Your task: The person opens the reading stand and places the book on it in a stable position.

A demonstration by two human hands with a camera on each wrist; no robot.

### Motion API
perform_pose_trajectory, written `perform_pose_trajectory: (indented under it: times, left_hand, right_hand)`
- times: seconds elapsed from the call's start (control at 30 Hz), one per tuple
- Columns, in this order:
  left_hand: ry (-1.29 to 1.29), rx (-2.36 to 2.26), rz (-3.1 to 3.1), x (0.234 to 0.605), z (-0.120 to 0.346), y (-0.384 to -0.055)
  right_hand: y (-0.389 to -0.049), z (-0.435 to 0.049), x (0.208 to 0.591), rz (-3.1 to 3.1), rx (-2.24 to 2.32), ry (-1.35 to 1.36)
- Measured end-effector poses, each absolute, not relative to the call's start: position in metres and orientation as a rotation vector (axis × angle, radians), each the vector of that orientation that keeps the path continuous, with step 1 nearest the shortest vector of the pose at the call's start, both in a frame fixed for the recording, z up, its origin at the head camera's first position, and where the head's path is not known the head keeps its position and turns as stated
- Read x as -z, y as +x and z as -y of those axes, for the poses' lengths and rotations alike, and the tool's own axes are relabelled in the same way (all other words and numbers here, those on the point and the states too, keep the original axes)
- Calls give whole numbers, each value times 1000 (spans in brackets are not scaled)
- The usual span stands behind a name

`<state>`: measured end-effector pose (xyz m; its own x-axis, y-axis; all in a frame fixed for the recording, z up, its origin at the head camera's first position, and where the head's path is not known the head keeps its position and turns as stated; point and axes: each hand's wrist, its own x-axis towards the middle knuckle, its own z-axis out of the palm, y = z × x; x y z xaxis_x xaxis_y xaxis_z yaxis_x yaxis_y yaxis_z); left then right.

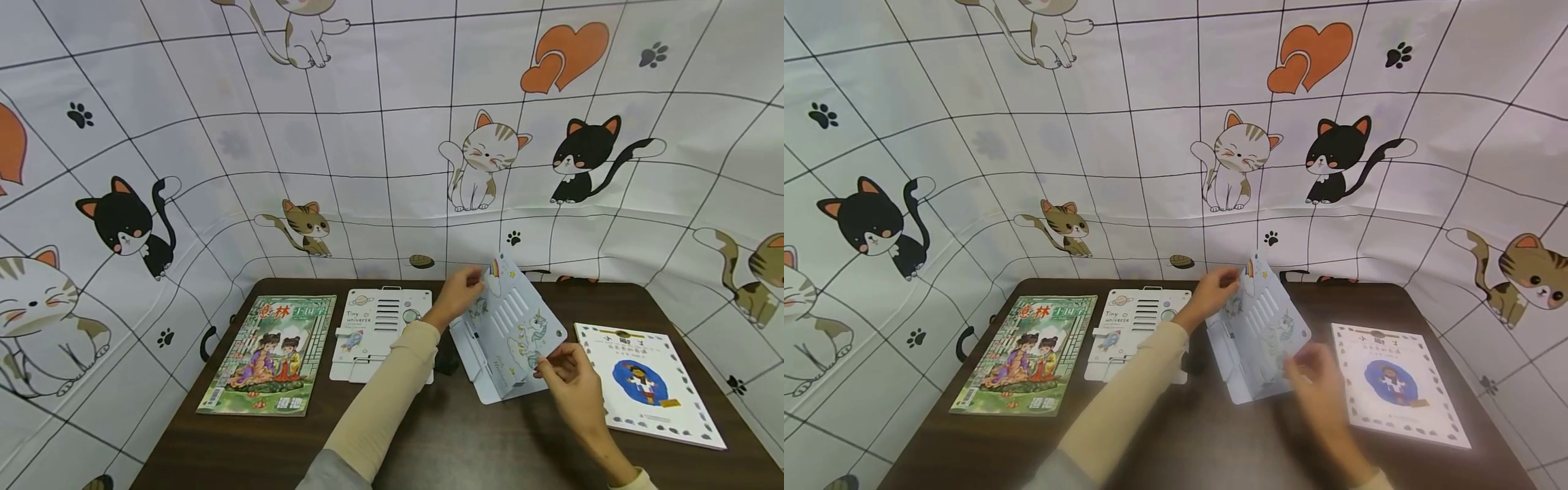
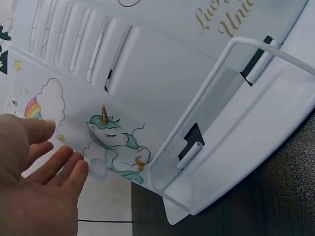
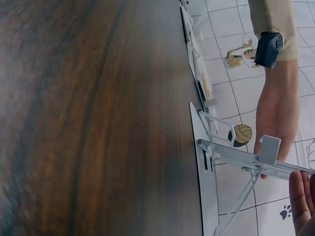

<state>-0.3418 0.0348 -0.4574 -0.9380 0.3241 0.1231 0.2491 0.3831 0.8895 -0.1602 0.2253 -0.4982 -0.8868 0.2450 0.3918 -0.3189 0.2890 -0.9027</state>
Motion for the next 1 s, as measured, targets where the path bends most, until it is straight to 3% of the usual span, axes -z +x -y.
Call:
perform_pose_trajectory:
  times: [0.7,1.0]
  left_hand:
    - [460,-1594,-2676,465,-26,-342]
    - [429,-1701,-2695,472,-10,-343]
  right_hand:
    - [-168,-232,491,2150,-1577,-79]
    - [-189,-249,485,2208,-1490,-188]
